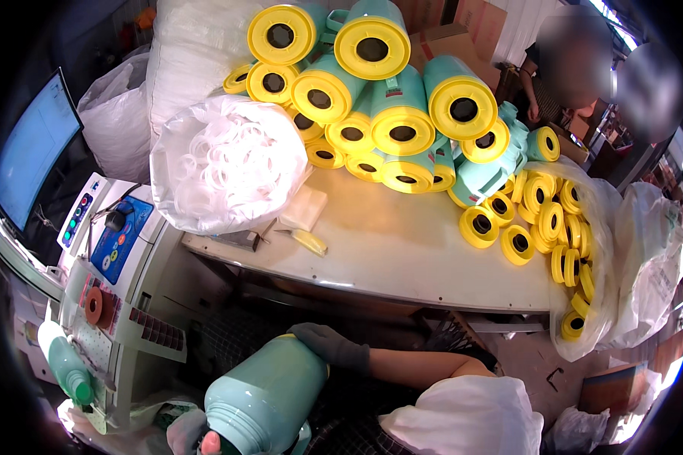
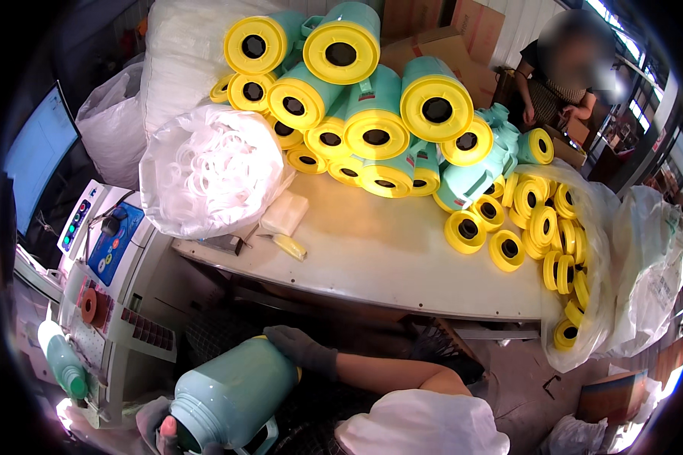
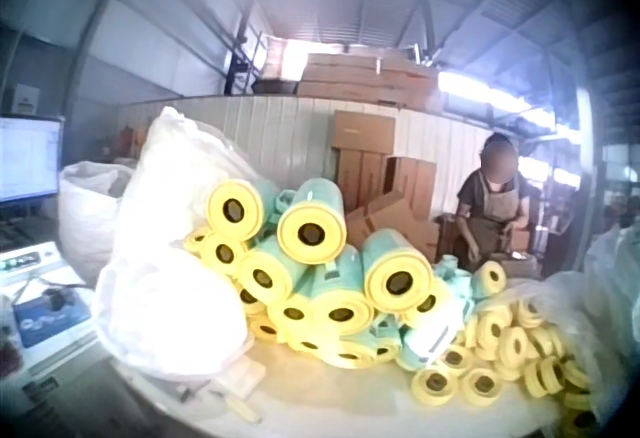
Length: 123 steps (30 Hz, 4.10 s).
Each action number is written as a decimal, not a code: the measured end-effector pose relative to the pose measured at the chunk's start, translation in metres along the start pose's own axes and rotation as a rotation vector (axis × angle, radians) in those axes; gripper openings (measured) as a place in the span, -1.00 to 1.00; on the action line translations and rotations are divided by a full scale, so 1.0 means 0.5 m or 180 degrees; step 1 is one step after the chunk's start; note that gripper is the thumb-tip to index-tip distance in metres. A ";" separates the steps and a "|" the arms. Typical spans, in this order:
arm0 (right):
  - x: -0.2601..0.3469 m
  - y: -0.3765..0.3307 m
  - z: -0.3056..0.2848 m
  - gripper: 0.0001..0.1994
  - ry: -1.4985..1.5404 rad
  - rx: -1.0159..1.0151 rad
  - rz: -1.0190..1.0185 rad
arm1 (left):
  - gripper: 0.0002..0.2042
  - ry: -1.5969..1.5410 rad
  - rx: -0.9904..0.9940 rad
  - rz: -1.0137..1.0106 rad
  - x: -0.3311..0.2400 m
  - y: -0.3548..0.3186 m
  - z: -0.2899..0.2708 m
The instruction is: The person sits on the floor and repeatedly assembles light green plastic containers with yellow lids. They pick up a container, wipe its rim with a white cloth, and then screw on a yellow lid. The finished containers are placed on a nearby table.
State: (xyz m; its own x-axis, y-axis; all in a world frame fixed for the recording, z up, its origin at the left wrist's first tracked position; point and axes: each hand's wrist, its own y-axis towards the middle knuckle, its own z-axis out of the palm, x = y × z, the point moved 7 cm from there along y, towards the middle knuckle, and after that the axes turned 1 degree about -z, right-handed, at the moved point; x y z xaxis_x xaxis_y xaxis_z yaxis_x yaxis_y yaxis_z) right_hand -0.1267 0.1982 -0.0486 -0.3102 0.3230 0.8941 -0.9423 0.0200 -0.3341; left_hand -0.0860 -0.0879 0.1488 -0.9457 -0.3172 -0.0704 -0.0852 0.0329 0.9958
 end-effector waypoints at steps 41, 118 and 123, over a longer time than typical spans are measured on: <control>-0.004 0.088 0.132 -0.63 -0.2777 0.0218 -0.3363 | -0.46 0.5462 -0.0786 -0.4028 -0.317 -0.511 -0.630; 0.043 0.023 0.800 -0.35 -0.1599 0.3371 -0.2499 | -0.23 0.1073 0.1953 -0.3555 0.006 -0.128 -0.193; -0.044 0.089 0.857 -0.34 -0.1108 0.3144 -0.1338 | -0.22 0.1290 0.2106 -0.3463 -0.003 -0.112 -0.202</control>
State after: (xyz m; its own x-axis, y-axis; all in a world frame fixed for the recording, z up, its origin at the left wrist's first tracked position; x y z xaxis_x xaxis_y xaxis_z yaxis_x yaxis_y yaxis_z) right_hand -0.2157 -0.2133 0.0446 0.1825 0.1828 0.9661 -0.6188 -0.7421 0.2574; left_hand -0.0479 -0.1850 0.0989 -0.1507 -0.7285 -0.6683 -0.9753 -0.0010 0.2210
